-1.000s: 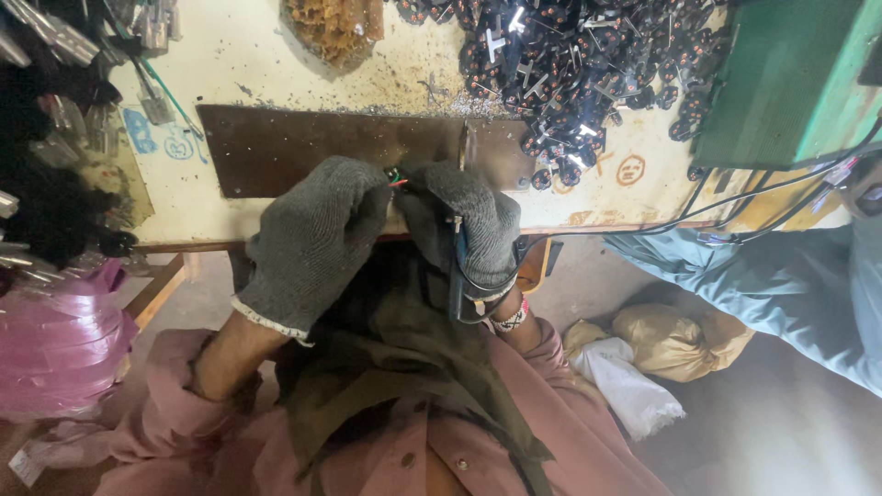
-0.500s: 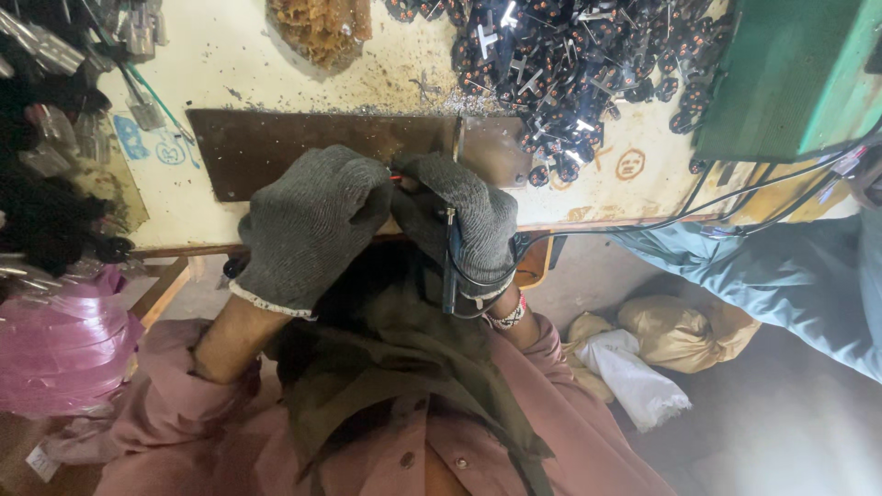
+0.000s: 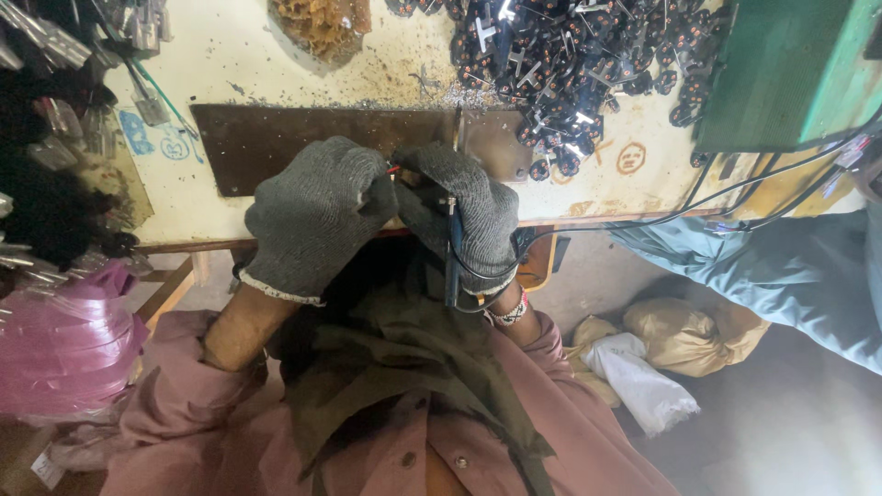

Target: The person solders small electrical components at a workbench, holding a soldering iron in one hand and positioning wires and components with the other. They finish each unit and set it on a large pile of completed components on the bench, then pick up the next piece to repeat the process.

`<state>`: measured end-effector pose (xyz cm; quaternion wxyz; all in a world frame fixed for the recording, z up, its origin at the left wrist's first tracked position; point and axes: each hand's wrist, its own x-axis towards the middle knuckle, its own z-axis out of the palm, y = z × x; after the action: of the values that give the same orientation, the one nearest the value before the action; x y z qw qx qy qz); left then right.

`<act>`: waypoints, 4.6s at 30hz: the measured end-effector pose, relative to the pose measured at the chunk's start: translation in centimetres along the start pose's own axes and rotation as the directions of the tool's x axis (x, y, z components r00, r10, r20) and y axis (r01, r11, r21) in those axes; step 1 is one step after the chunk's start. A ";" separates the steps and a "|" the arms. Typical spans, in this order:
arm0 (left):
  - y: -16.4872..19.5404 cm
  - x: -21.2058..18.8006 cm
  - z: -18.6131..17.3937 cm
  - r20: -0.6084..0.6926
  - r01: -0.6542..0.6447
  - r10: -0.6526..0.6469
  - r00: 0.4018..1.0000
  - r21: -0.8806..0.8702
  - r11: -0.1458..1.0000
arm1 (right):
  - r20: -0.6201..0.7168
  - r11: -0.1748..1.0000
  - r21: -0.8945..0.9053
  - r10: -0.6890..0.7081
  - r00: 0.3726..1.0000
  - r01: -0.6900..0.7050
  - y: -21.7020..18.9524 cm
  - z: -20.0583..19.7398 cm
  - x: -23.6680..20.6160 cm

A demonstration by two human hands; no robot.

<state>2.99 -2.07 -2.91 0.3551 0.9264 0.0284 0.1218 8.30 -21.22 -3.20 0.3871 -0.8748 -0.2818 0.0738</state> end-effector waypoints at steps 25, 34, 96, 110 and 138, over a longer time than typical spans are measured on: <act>0.2 0.5 -0.2 0.114 0.124 -0.117 0.987 -0.056 0.991 | -0.064 0.987 0.061 -0.147 0.987 0.151 3.5 0.4 -3.5; -0.1 0.5 -0.5 0.084 0.079 -0.069 0.994 -0.115 0.990 | 0.003 0.998 -0.004 0.059 0.998 -0.059 4.0 0.6 -5.1; -1.9 0.0 -2.4 0.013 0.128 -0.128 0.992 -0.162 0.978 | -0.315 0.980 -0.199 -0.057 0.947 -0.007 2.7 -1.8 4.0; -2.2 -0.3 -2.4 -0.018 0.140 -0.146 0.989 -0.185 0.973 | -0.195 0.978 -0.208 -0.023 0.980 -0.018 -2.7 -0.4 3.1; -2.0 -0.7 -2.5 -0.097 0.083 -0.089 0.991 -0.064 0.994 | 0.166 0.988 -0.141 0.078 0.983 -0.054 -0.7 -5.1 3.0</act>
<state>1.79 0.93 -2.62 0.3858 0.9060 0.0825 0.1535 12.30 -22.47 1.09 0.2981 -0.8985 -0.2892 0.1421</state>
